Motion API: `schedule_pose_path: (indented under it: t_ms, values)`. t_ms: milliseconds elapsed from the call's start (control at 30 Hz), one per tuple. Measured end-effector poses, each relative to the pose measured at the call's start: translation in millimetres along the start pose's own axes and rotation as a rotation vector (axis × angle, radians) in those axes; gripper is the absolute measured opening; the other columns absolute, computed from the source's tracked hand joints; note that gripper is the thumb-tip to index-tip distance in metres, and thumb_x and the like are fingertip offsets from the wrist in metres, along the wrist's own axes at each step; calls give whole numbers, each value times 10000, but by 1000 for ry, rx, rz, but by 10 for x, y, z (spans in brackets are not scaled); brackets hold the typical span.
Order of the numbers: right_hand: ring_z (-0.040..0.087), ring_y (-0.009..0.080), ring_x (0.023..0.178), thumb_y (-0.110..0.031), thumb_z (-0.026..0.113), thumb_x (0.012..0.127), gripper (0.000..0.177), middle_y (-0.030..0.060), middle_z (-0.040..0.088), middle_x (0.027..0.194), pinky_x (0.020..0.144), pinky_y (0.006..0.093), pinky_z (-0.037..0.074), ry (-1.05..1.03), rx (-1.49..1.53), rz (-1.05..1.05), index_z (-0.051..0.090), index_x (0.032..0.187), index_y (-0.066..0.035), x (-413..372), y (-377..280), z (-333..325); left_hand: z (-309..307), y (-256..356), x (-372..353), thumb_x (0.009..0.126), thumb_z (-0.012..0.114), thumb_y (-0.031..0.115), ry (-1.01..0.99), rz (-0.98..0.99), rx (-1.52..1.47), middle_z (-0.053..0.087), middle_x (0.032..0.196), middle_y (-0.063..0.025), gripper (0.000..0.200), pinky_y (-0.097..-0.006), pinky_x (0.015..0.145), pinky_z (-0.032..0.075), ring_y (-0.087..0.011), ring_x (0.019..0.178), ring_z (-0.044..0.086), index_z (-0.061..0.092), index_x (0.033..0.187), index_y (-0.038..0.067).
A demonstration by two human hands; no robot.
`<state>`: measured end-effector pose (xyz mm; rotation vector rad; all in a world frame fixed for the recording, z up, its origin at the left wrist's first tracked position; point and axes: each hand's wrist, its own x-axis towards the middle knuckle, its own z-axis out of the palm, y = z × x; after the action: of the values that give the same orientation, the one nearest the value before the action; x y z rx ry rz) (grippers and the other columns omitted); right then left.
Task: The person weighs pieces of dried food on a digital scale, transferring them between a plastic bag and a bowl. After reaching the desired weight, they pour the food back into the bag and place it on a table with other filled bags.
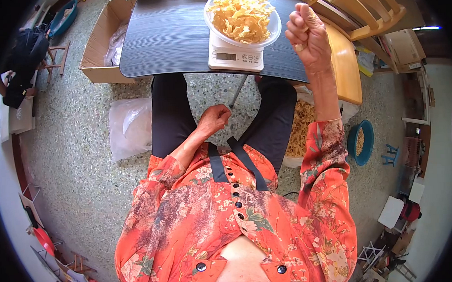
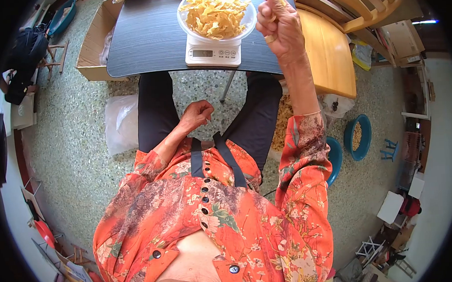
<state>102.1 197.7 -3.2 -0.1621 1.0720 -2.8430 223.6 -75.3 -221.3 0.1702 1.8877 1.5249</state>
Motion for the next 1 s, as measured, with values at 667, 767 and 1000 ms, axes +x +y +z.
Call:
schedule_pose_path:
  t_ms: [667, 767, 1000]
  values:
    - [661, 147, 695, -249, 747, 864, 202, 60, 718, 850, 638, 289, 519, -165, -1998, -586, 749, 1002, -103, 220, 214, 335, -18, -26, 7, 920, 570, 190, -35, 23, 38, 627, 708, -42, 218, -258, 546, 480, -100, 597, 579, 647, 968, -8]
    - [641, 91, 707, -200, 765, 856, 183, 21, 723, 849, 619, 248, 511, -149, -1716, -497, 754, 997, -84, 207, 154, 265, -2, -58, 20, 918, 573, 192, -36, 41, 55, 630, 710, -46, 219, -257, 554, 482, -100, 606, 584, 646, 969, -9]
    - [476, 7, 583, -168, 752, 883, 225, 23, 677, 777, 464, 164, 347, 110, -988, -304, 713, 1045, -18, 166, 72, 34, 9, -128, 73, 912, 584, 201, -63, 64, 133, 641, 717, -58, 224, -265, 556, 487, -110, 599, 590, 648, 964, -7]
